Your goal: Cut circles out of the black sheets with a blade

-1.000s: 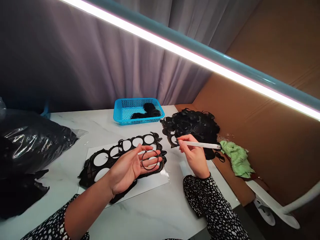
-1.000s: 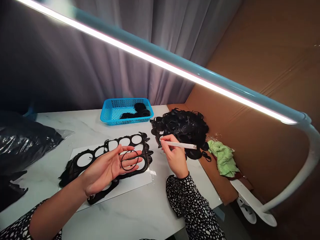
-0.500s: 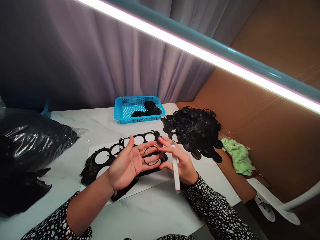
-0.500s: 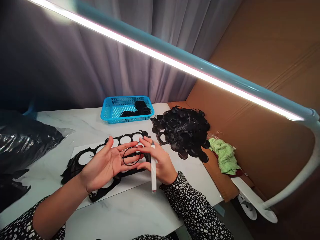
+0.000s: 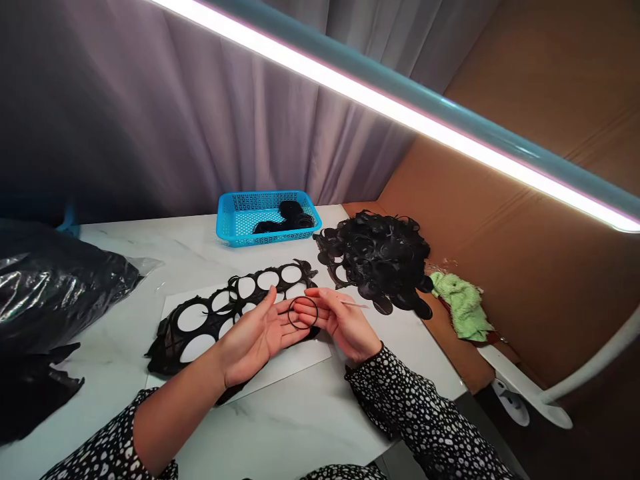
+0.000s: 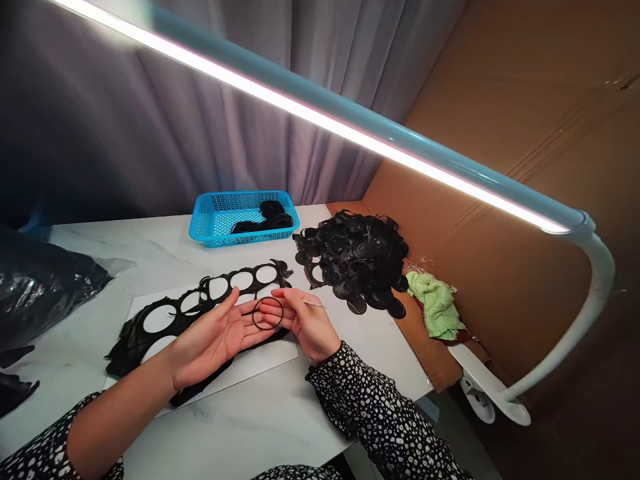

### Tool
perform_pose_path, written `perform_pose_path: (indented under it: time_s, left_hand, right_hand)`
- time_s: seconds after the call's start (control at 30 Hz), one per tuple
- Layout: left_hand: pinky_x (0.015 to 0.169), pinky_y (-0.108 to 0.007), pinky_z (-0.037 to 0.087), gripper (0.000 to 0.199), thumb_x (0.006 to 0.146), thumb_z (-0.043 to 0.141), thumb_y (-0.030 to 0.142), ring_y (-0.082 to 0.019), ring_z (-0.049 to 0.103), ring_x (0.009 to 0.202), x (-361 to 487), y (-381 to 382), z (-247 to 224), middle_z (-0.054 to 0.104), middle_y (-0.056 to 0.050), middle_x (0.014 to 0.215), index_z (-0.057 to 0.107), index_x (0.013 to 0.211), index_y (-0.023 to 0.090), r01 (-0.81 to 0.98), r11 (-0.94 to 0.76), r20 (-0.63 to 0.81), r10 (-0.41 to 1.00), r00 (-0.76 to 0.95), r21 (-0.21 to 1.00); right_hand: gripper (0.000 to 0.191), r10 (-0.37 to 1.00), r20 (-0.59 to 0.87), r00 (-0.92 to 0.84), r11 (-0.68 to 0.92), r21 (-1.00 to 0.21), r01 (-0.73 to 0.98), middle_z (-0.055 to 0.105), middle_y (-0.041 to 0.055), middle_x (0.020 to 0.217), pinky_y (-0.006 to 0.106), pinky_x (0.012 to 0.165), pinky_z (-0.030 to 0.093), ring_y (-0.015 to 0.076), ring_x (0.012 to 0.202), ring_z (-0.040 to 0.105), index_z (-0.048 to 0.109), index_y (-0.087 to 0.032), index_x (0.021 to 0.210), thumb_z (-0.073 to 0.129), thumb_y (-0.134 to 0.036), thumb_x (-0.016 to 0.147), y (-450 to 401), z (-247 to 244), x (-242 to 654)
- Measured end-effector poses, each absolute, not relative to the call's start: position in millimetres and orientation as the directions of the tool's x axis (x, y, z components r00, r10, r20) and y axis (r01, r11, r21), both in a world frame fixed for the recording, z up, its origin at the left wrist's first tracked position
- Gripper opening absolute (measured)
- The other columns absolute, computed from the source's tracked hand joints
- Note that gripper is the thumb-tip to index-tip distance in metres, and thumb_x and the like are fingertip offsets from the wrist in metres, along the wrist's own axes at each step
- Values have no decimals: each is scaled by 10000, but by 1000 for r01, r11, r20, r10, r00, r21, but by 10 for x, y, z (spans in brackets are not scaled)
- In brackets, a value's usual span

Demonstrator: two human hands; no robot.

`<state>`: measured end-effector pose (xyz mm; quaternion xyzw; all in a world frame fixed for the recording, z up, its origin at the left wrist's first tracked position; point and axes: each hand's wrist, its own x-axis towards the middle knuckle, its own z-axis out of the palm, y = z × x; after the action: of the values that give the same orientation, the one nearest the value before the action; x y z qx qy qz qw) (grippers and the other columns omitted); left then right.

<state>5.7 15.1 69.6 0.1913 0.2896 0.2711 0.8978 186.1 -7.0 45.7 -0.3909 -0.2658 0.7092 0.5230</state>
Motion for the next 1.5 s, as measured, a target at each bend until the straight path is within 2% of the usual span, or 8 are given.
perform_pose_path:
  time_s: [0.33, 0.47, 0.6, 0.77, 0.93, 1.2, 1.4, 1.5]
  left_hand:
    - [1138, -437, 330, 790, 985, 228, 653, -300, 531, 1287, -9, 229, 844, 596, -227, 1306, 418, 1436, 33, -336, 779, -397, 577, 714, 529]
    - [1120, -438, 358, 749, 974, 309, 655, -301, 546, 1271, -2, 204, 831, 608, -214, 1301, 483, 1397, 63, -308, 752, -379, 587, 715, 583]
    - [1016, -400, 473, 441, 912, 632, 436, -273, 646, 1134, 9, 213, 750, 680, -146, 1214, 621, 1242, 144, -117, 546, -362, 686, 631, 829]
    - [722, -368, 577, 217, 874, 668, 356, -223, 726, 708, -68, 790, 880, 744, -101, 819, 689, 864, 140, 252, 153, -245, 887, 392, 956]
    - [714, -333, 548, 150, 878, 684, 277, -176, 677, 652, -130, 1800, 1124, 680, -44, 711, 678, 837, 133, 403, 23, -123, 967, 224, 915]
    - [837, -422, 552, 328, 951, 604, 346, -226, 638, 1004, 49, 2473, 889, 608, -91, 1208, 582, 1218, 156, 661, -34, -130, 972, 197, 750]
    - [995, -384, 382, 155, 848, 666, 197, -264, 579, 1080, -417, 2218, 1136, 643, -76, 1064, 668, 1001, 168, 822, -192, 44, 979, 200, 537]
    - [894, -366, 388, 54, 835, 633, 248, -292, 599, 957, -897, 1573, 1215, 622, -66, 875, 643, 822, 196, 878, -197, 78, 980, 181, 437]
  right_hand:
    - [359, 934, -302, -190, -352, -701, -620, 741, 137, 1070, 419, 988, 520, 240, 1044, 704, 696, -135, 1041, 579, -455, 927, -56, 521, 1960]
    - [370, 940, -279, -195, -339, -721, -604, 736, 129, 1089, 420, 993, 515, 237, 1059, 697, 695, -148, 1054, 578, -474, 922, -69, 513, 1958]
    - [339, 966, -171, -196, -245, -850, -467, 725, 114, 1119, 417, 977, 520, 245, 1085, 678, 690, -173, 1078, 645, -448, 884, -103, 539, 1936]
    - [309, 1000, 20, -22, 18, -996, -84, 688, 98, 1201, 400, 987, 492, 248, 1149, 619, 701, -212, 1099, 624, -437, 902, -93, 594, 2014]
    - [330, 999, 33, 19, 35, -997, -72, 686, 103, 1197, 413, 952, 497, 265, 1146, 606, 705, -216, 1088, 601, -471, 906, -42, 572, 2095]
    - [312, 997, 57, -43, 60, -995, 83, 717, 68, 963, 391, 918, 484, 261, 1001, 634, 715, -229, 1088, 598, -453, 905, 0, 454, 2068]
    - [276, 995, 79, -61, 93, -954, 285, 721, 59, 902, 352, 790, 487, 233, 867, 647, 712, -218, 1048, 582, -415, 905, 75, 371, 2158]
    - [269, 994, 110, -23, 110, -918, 381, 718, 55, 873, 330, 726, 471, 213, 775, 642, 698, -204, 1001, 563, -417, 909, 134, 327, 2223]
